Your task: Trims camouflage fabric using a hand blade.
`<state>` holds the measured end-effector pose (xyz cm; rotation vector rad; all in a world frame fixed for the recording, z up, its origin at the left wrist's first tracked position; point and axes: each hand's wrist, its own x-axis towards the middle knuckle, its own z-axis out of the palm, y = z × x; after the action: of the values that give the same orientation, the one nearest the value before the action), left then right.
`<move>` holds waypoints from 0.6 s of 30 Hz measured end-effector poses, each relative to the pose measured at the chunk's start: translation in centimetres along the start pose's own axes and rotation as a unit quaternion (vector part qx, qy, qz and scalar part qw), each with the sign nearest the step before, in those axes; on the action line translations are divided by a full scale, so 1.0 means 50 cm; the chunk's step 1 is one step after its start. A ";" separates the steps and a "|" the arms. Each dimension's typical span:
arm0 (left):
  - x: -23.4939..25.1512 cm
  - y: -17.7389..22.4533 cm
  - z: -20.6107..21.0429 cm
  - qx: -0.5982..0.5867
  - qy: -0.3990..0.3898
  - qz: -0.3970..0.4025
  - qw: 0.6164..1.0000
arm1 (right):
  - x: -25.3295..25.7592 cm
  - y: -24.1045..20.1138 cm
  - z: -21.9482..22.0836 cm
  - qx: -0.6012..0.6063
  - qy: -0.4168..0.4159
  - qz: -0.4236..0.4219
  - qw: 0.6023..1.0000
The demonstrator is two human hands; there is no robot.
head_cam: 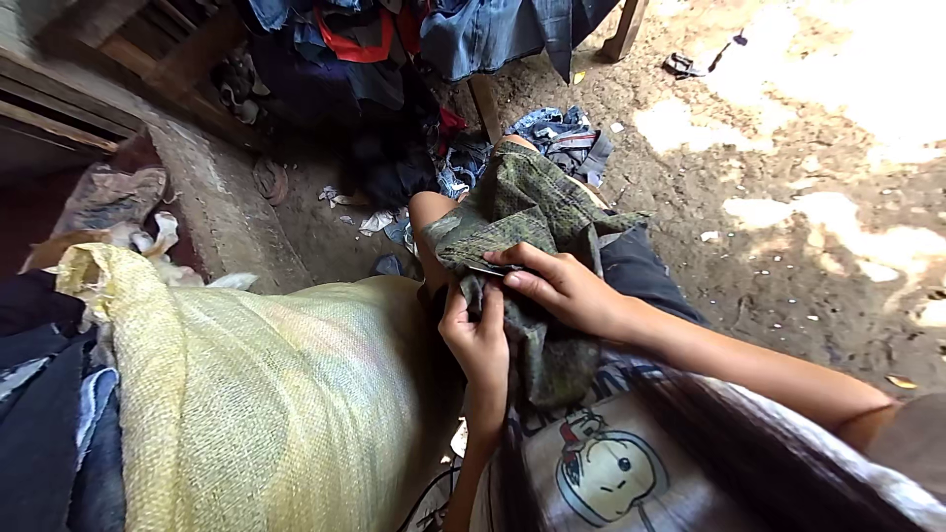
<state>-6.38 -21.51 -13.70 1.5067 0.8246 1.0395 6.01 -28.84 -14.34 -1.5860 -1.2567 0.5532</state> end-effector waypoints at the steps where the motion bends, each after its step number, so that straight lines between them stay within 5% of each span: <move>1: 0.001 0.000 -0.003 -0.007 -0.003 -0.009 1.000 | 0.001 0.001 -0.007 0.011 -0.016 0.012 1.000; 6: 0.004 0.016 -0.004 -0.028 -0.044 -0.056 0.997 | 0.005 0.006 -0.014 -0.036 -0.007 -0.007 0.999; 12: 0.005 0.023 -0.005 -0.020 -0.101 -0.100 0.990 | 0.040 0.000 -0.063 0.228 -0.113 0.120 0.960; 18: 0.023 0.031 -0.008 -0.016 -0.120 -0.137 0.983 | 0.055 -0.004 -0.080 0.251 -0.126 0.121 0.952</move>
<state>-6.37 -20.61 -11.93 1.4116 0.8132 0.6505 10.19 -28.01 -11.98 -1.2640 -0.9976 1.1634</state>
